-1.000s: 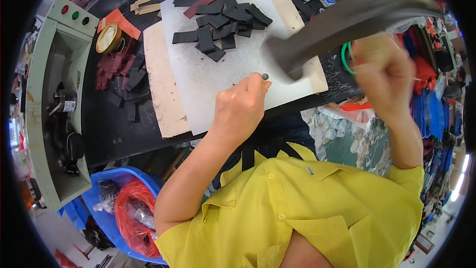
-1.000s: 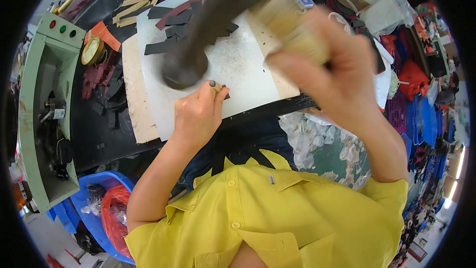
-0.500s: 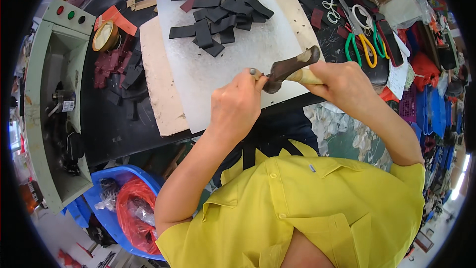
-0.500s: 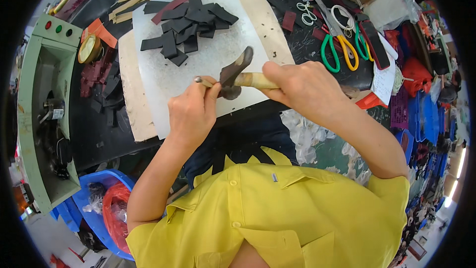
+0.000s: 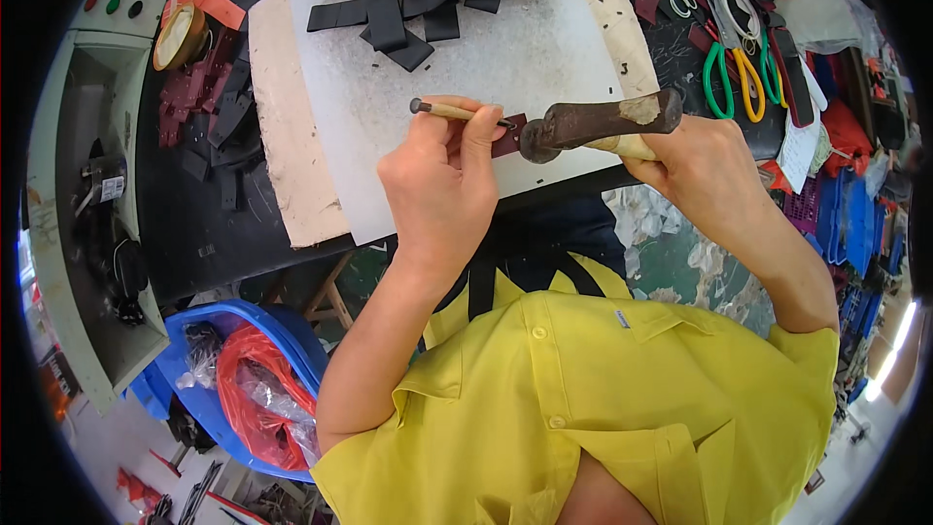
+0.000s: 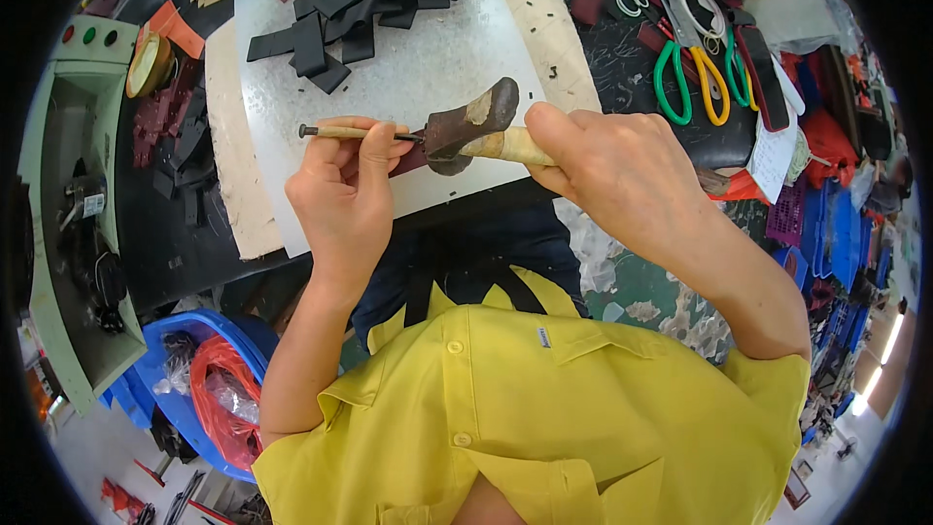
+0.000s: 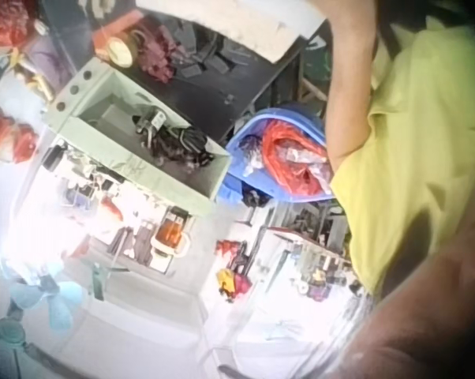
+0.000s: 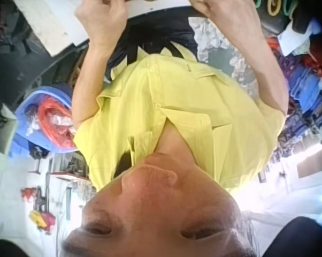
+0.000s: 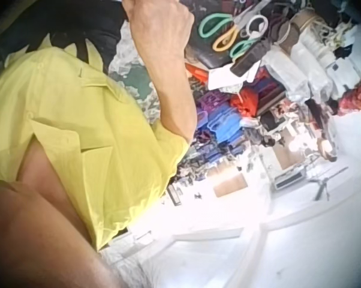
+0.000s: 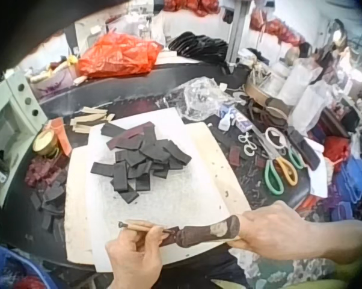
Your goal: The person assembles small rectangular leather pieces by placing a black piece over a reddish-brown piece and securing them with a metal pin. They use a hammer and a small metal tool to drive the pin through the leather layers, repeating this process for multiple units on a workbench.
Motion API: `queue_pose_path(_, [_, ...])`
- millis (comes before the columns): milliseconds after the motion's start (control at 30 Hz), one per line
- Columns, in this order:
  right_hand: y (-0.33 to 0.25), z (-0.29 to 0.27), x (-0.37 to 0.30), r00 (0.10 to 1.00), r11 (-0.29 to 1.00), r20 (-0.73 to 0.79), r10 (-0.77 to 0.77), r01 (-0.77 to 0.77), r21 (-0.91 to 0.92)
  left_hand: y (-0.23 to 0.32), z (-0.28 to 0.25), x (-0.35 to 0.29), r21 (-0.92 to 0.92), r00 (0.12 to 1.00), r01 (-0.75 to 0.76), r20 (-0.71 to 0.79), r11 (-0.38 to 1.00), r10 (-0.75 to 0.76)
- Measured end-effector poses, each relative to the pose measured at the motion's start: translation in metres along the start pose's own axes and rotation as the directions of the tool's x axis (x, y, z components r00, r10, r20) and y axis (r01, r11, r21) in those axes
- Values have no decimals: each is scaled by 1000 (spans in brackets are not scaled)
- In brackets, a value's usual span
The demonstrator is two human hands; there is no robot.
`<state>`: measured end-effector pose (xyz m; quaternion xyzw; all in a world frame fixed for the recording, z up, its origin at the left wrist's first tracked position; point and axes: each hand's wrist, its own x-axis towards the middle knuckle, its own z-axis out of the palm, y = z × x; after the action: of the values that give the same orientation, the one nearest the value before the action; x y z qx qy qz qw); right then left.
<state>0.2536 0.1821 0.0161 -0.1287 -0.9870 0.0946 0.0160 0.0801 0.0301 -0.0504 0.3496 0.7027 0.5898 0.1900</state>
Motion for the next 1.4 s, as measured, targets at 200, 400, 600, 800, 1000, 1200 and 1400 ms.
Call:
queue_pose_path(200, [1,4,-2,1000,1000,-19,6,-6,23,-4,3,-2,189,992,-122,-6,974,125])
queue_pose_path(400, [12,5,-2,994,998,-103,25,-19,60,-1,10,2,430,925,-361,51,827,378])
queue_pose_path(600, [2,-70,17,851,881,-435,295,-65,469,7,9,3,548,914,-394,147,738,379])
queue_pose_path(800, [17,-52,28,942,997,-327,-79,76,-22,8,9,3,583,897,-437,231,685,376])
queue_pose_path(1000, [14,-21,1,990,998,-136,-47,39,-57,7,7,5,519,915,-402,195,754,353])
queue_pose_path(1200, [2,1,6,999,999,-39,-36,36,-11,8,2,3,466,957,-292,141,835,255])
queue_pose_path(1400, [2,-1,6,999,999,-14,-38,38,-21,2,-27,3,128,992,-65,111,990,51])
